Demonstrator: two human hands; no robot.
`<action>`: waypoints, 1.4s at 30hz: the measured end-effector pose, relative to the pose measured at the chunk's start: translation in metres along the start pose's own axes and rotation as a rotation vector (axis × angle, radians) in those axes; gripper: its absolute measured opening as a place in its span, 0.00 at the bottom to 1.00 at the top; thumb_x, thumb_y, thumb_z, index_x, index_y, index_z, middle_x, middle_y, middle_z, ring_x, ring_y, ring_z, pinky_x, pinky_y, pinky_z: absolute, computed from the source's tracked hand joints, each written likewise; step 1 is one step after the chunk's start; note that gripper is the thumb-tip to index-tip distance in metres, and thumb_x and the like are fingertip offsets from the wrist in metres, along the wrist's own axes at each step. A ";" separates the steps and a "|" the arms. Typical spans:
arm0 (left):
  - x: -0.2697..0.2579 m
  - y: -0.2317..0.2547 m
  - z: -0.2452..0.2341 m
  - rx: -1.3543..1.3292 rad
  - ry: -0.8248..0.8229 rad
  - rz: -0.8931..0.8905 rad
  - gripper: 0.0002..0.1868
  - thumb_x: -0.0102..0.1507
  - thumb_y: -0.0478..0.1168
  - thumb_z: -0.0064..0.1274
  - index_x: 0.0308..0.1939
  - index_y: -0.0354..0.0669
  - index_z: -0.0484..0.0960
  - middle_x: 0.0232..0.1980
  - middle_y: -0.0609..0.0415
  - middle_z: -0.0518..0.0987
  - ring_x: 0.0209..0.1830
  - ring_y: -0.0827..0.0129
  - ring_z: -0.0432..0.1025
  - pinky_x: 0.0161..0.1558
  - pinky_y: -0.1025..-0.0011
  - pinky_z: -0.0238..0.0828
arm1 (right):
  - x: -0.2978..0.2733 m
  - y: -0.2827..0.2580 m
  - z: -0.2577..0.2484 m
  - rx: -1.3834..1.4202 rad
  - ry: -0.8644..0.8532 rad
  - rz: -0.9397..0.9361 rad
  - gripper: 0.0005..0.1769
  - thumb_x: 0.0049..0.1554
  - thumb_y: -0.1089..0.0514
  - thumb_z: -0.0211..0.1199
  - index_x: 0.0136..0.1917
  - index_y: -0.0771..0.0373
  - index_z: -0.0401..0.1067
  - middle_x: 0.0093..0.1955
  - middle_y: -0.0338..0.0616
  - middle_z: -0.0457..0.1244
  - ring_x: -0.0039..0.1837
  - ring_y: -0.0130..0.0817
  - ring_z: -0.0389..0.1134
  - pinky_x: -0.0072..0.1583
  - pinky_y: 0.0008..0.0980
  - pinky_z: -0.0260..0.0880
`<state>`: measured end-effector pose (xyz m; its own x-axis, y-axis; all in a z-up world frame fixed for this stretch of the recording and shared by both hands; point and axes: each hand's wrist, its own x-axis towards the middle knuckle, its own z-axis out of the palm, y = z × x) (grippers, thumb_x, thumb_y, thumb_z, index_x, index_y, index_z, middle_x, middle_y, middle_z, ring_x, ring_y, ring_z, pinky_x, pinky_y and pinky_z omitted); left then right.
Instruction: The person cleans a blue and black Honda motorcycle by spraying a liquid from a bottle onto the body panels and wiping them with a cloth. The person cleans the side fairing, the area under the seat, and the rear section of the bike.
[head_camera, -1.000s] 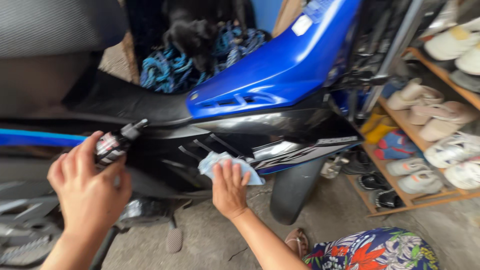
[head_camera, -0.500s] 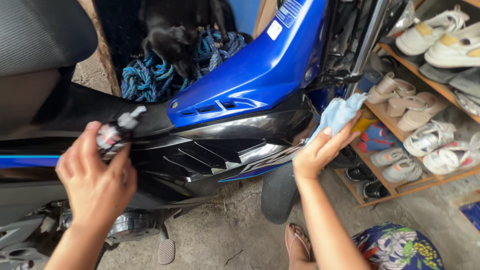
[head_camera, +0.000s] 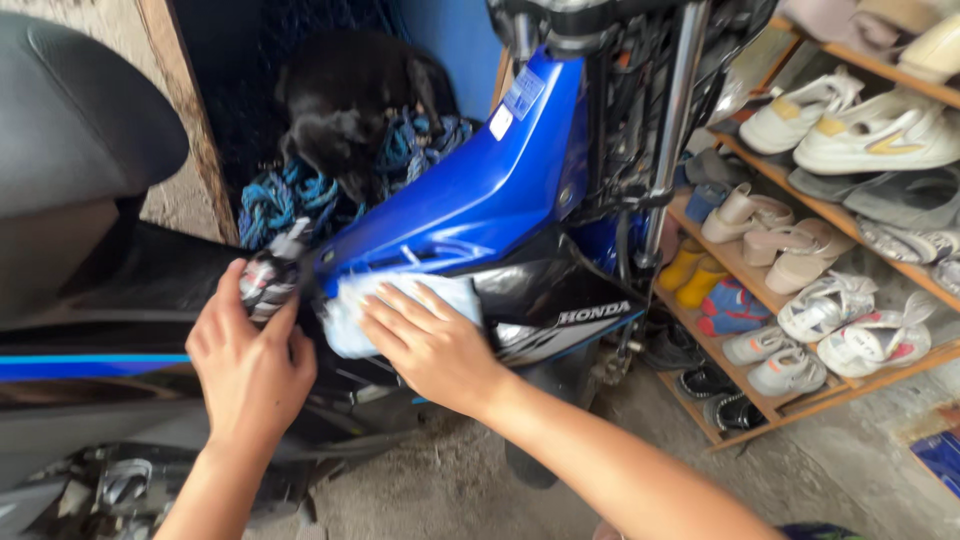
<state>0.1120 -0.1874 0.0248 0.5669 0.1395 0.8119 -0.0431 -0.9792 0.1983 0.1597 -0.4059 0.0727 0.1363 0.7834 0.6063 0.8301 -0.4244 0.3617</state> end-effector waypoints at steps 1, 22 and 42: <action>0.003 -0.003 -0.001 0.015 0.007 -0.006 0.25 0.56 0.39 0.58 0.58 0.48 0.85 0.78 0.38 0.62 0.73 0.44 0.61 0.69 0.51 0.57 | -0.007 0.010 -0.009 0.014 0.003 0.006 0.22 0.55 0.60 0.64 0.62 0.65 0.74 0.69 0.49 0.65 0.75 0.45 0.64 0.75 0.49 0.60; -0.024 -0.055 -0.044 0.083 -0.070 -0.164 0.29 0.58 0.42 0.59 0.65 0.48 0.80 0.78 0.33 0.55 0.73 0.38 0.56 0.69 0.47 0.53 | -0.024 0.027 -0.030 -0.070 0.133 0.183 0.21 0.50 0.67 0.60 0.58 0.70 0.77 0.62 0.54 0.69 0.68 0.46 0.69 0.72 0.51 0.62; -0.024 -0.058 -0.041 0.100 -0.083 -0.082 0.29 0.57 0.43 0.60 0.64 0.49 0.82 0.78 0.33 0.56 0.72 0.40 0.57 0.70 0.46 0.50 | -0.045 -0.041 0.029 0.028 -0.057 -0.003 0.25 0.58 0.63 0.57 0.69 0.69 0.70 0.71 0.53 0.64 0.76 0.45 0.62 0.77 0.48 0.57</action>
<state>0.0673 -0.1278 0.0160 0.6316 0.2112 0.7460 0.0865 -0.9754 0.2030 0.1349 -0.4112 0.0101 0.1641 0.8094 0.5638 0.8454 -0.4099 0.3424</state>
